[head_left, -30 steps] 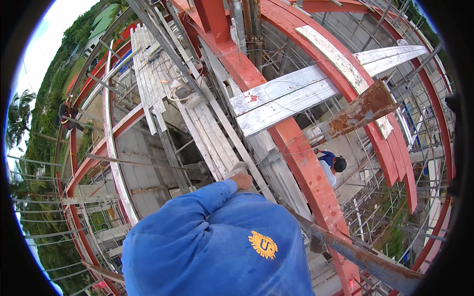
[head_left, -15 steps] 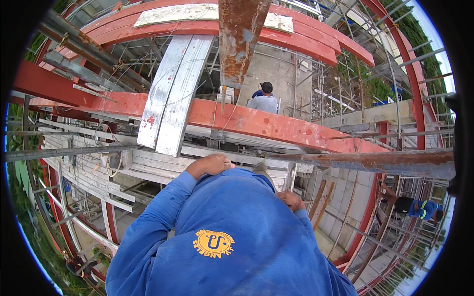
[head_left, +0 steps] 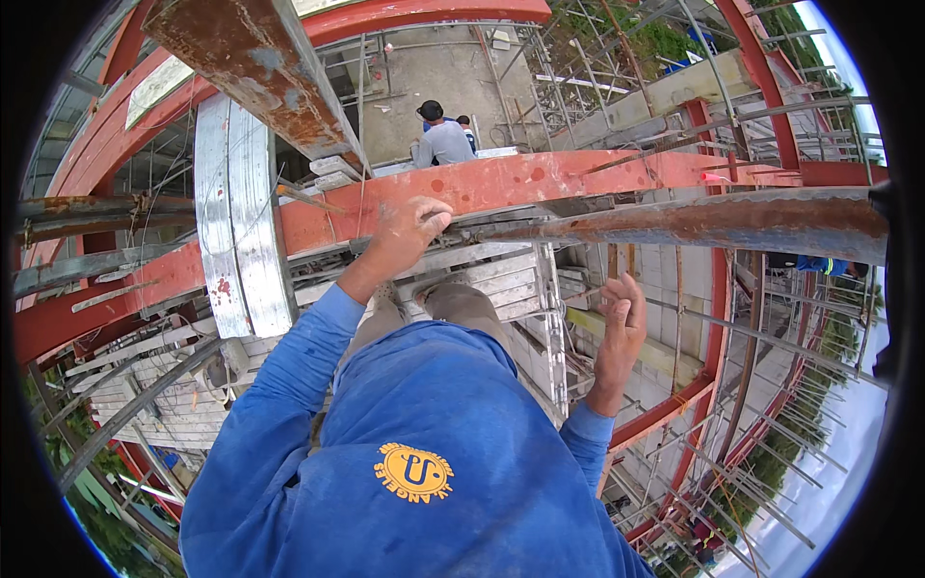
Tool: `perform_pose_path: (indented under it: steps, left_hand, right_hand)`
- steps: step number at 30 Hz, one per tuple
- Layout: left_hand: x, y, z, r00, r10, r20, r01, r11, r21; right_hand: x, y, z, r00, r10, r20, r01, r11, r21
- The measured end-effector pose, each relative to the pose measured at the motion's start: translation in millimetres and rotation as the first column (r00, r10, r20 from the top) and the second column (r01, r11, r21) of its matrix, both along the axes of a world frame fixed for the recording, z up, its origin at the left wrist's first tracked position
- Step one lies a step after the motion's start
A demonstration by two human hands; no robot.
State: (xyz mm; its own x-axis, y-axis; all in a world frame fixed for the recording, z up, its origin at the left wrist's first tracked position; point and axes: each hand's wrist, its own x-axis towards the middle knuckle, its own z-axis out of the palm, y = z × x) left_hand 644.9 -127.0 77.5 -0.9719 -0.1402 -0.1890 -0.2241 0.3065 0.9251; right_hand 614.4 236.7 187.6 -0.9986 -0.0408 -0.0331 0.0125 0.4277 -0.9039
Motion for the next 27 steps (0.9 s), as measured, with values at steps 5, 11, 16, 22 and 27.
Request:
perform_pose_path:
  steps: [5,11,16,22,27]
  left_hand:
    - [-74.9,-12.0,-27.7,0.924,0.299,-0.240,-0.351,0.911,-0.216]
    - [-103.5,-24.8,-84.8,0.835,0.416,-0.359,-0.542,0.730,-0.416]
    - [-106.9,-12.2,-100.6,0.927,0.252,-0.277,-0.373,0.696,-0.613]
    - [-109.7,-18.1,-92.9,0.943,0.302,-0.138,-0.314,0.674,-0.669]
    - [-87.3,-19.2,-72.2,0.790,0.332,-0.515,-0.560,0.732,-0.387]
  right_hand:
    - [-71.9,-41.5,102.8,0.837,0.007,-0.548,-0.069,0.993,-0.093]
    - [-116.9,-85.5,173.2,0.665,0.026,-0.746,0.000,0.999,0.036]
    - [-135.0,-56.4,174.5,0.733,0.116,-0.670,-0.239,0.966,-0.094]
    - [-139.5,-83.8,162.8,0.724,-0.136,-0.676,-0.064,0.963,-0.262]
    - [-140.6,-82.1,167.1,0.749,-0.120,-0.652,-0.059,0.968,-0.245]
